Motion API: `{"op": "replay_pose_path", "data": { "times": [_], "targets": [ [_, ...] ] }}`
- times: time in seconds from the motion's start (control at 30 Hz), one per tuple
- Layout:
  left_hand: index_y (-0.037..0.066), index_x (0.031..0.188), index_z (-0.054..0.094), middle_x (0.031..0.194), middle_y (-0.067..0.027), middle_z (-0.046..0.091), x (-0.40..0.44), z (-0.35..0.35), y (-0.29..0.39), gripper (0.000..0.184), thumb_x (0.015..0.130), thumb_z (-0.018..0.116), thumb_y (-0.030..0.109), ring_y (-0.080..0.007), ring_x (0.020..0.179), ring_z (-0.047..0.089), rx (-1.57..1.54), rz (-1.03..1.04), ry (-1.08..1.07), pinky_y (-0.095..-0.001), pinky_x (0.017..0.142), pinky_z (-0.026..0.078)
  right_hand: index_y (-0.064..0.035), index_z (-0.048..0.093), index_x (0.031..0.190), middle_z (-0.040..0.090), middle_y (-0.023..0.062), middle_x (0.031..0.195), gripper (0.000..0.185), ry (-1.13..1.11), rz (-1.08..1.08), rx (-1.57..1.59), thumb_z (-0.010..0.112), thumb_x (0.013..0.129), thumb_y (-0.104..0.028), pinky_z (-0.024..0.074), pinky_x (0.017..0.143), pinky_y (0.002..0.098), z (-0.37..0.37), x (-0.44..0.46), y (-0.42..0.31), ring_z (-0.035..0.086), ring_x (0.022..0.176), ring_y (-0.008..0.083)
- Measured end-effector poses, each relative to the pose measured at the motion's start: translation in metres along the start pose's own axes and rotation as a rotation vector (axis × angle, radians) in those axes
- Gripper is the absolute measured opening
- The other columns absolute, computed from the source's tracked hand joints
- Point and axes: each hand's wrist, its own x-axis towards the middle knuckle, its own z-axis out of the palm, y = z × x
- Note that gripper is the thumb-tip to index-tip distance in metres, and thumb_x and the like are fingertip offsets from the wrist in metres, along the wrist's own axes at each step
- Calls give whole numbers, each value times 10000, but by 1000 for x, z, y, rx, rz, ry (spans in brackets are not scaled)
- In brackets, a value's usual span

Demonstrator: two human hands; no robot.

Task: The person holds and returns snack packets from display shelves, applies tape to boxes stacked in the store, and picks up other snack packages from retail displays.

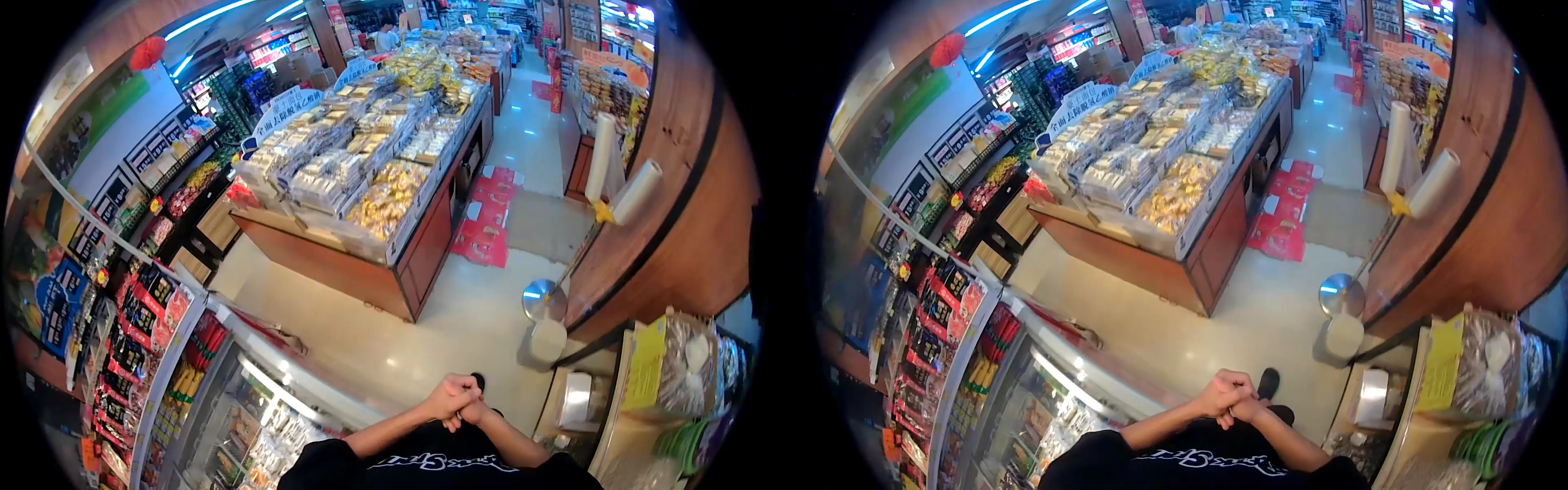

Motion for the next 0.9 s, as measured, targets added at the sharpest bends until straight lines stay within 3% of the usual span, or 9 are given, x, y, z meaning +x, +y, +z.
{"op": "replay_pose_path", "data": {
  "times": [0.1,0.17,0.2,0.23,0.3,0.67,0.77,0.87,0.9],
  "targets": [
    [-22,817,671,777,-130,684,71,-24,20,302,843,541,249,-194,701,642,144,121,85,-319,662,519,-68,462,557,450,82,415,684,-228,34,164,333,948,-613,382,324,270,-72,59,-19,495,334,184],
    [-22,812,673,769,-134,683,107,-43,34,295,834,536,238,-197,693,644,178,132,135,-317,661,518,-84,434,1084,482,150,990,404,32,-189,-46,555,877,-409,396,784,347,-112,117,37,526,858,278],
    [-24,810,673,766,-136,683,124,-53,35,291,829,533,231,-199,690,644,186,132,168,-316,662,517,-92,421,1348,498,184,1277,603,161,-297,-149,666,842,-307,403,1014,385,-127,138,46,542,1120,325],
    [-25,808,673,762,-138,683,140,-62,37,288,824,531,225,-200,687,645,192,130,201,-316,663,517,-86,436,1093,485,147,998,398,-13,-192,-72,558,880,-399,396,787,342,-139,147,15,526,860,271],
    [-18,793,668,746,-128,679,168,-78,49,276,837,539,221,-199,674,646,164,176,264,-320,638,517,-72,468,581,458,73,440,646,-358,29,84,343,957,-582,381,334,258,-148,156,-81,494,341,164],
    [-7,789,666,739,-128,665,355,-226,52,289,848,532,242,-214,670,647,175,374,334,-321,627,510,-39,564,711,536,94,542,539,-178,-43,-112,408,959,-492,399,384,274,-264,348,-137,559,437,156],
    [-11,813,661,700,-109,651,419,-267,59,272,875,519,213,-169,495,607,60,371,290,-280,467,484,-43,564,766,546,94,605,479,-93,-48,-206,414,952,-459,405,446,279,-306,406,-158,561,511,158],
    [-20,805,666,715,-125,657,477,-304,75,292,849,502,217,-202,605,631,24,298,250,-298,560,489,-47,565,822,556,94,669,424,0,-59,-305,420,945,-426,411,507,285,-343,458,-180,564,585,161],
    [-19,824,660,683,-110,644,498,-315,78,277,869,505,206,-172,501,600,-20,348,242,-272,453,460,-49,565,841,560,94,690,406,27,-60,-329,422,943,-415,414,528,287,-355,472,-185,565,610,162]
  ]
}}
